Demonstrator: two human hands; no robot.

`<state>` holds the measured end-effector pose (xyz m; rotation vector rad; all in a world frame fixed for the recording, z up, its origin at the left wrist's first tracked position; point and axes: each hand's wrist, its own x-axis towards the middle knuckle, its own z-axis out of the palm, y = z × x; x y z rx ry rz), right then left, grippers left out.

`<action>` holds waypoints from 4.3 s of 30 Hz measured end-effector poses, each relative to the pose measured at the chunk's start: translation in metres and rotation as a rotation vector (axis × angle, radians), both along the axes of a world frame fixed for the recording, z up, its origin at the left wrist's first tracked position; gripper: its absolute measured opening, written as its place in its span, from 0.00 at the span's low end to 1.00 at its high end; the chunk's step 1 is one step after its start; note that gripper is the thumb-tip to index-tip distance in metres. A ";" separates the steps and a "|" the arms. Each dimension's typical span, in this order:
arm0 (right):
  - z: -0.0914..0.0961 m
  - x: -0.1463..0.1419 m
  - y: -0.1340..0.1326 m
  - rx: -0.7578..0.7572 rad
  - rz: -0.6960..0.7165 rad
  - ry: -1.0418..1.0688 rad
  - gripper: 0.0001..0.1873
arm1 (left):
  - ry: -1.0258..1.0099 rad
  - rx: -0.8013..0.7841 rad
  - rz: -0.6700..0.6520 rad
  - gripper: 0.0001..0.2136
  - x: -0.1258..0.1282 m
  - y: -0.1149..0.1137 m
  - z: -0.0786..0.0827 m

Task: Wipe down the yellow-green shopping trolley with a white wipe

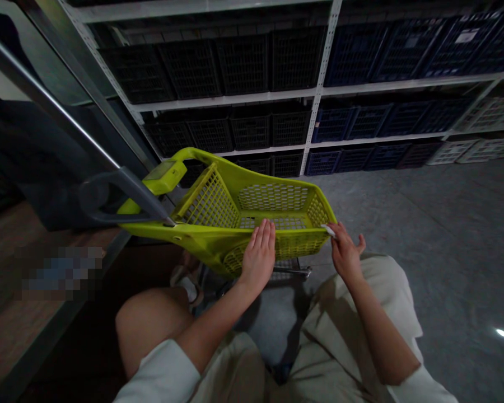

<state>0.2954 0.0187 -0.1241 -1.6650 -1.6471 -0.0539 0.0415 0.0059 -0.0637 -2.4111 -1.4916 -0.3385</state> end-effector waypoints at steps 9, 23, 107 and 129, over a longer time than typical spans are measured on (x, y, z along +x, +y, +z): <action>0.041 -0.137 -0.014 -0.014 0.212 -0.069 0.27 | 0.008 0.039 -0.020 0.27 -0.001 0.001 0.001; 0.008 -0.034 -0.004 -0.015 -0.134 0.008 0.23 | 0.040 -0.004 -0.013 0.31 -0.003 0.001 0.002; 0.031 -0.124 -0.010 0.033 0.194 -0.115 0.31 | -0.008 0.058 0.028 0.33 -0.002 0.001 -0.006; 0.032 -0.148 -0.012 0.022 0.200 -0.101 0.32 | 0.051 0.079 0.084 0.29 0.000 0.000 -0.006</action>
